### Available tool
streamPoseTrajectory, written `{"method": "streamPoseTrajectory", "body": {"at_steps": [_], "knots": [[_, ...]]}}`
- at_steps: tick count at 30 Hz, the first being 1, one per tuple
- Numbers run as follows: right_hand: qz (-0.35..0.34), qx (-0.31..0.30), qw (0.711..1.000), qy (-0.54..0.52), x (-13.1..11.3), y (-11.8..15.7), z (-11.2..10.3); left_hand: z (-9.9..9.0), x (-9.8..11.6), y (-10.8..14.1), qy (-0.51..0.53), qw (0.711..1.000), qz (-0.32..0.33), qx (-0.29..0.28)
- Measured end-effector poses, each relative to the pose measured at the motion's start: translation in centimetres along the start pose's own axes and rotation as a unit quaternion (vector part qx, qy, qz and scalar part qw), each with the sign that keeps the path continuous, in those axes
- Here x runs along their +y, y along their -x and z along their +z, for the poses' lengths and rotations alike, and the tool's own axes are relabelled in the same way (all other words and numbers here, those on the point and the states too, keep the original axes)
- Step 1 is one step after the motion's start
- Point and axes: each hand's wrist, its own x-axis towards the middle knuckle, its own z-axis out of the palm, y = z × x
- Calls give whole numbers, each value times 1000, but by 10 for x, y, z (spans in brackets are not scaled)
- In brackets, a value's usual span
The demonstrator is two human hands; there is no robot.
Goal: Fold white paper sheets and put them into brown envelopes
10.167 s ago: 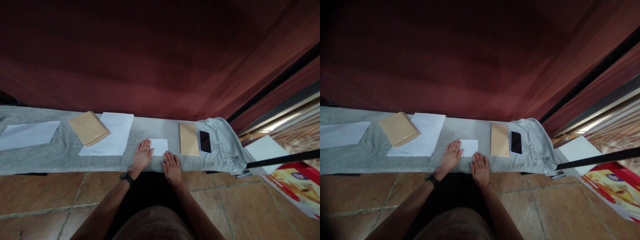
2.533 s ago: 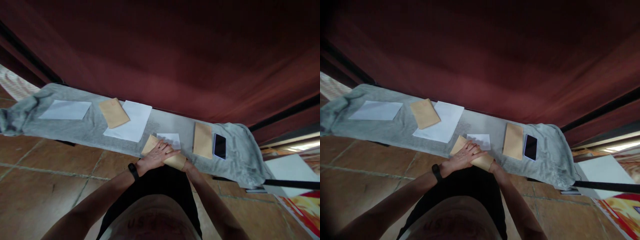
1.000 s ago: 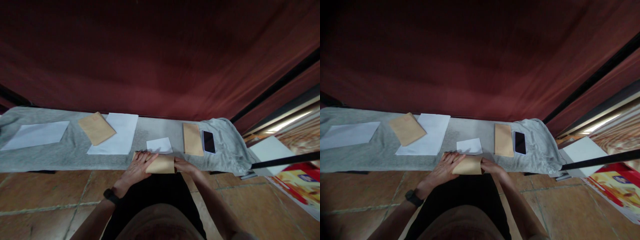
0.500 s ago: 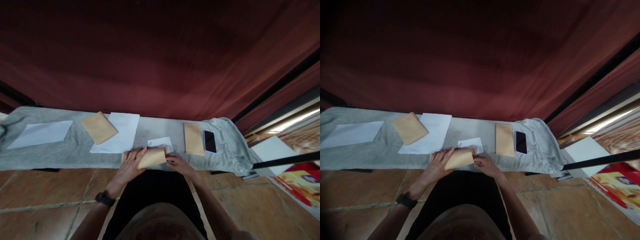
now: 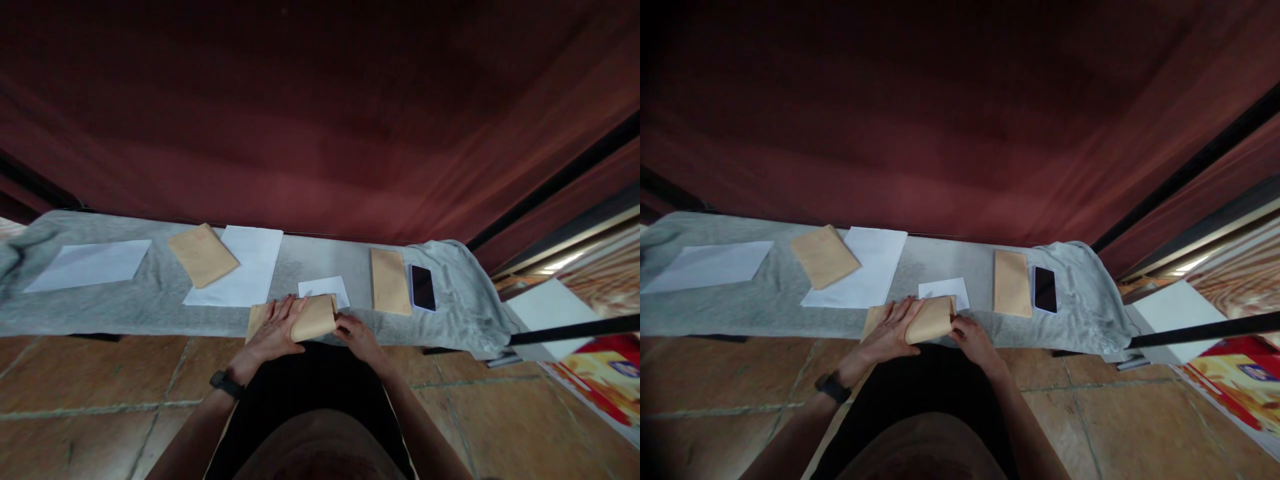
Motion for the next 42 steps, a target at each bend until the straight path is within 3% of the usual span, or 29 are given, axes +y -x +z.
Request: {"method": "streamPoseTrajectory", "body": {"at_steps": [3,10,14,19,23,26,31,37,42], "knots": [[13,-2,1000,15,-1,0,1,-3,0,-3,3,1000,1,-1],[29,-11,999,-38,-7,-6,0,-8,4,-6,-31,996,36,80],[54,-7,998,-31,-8,-9,3,-11,9,-6,-48,993,46,99],[92,85,992,-24,-2,-19,0,-17,5,4,-63,991,20,117],[175,163,966,95,5,-39,-6,-18,-5,18,-82,987,-30,132],[225,154,941,200,5,-57,-4,-17,-10,29,-95,984,-63,137],[280,133,913,265,1,-77,7,-13,-17,45,-86,983,-84,136],[299,142,923,193,12,-82,2,-9,-25,51,-84,983,-97,134],[267,177,943,89,24,-77,-2,-8,-24,50,-84,982,-105,135]]}}
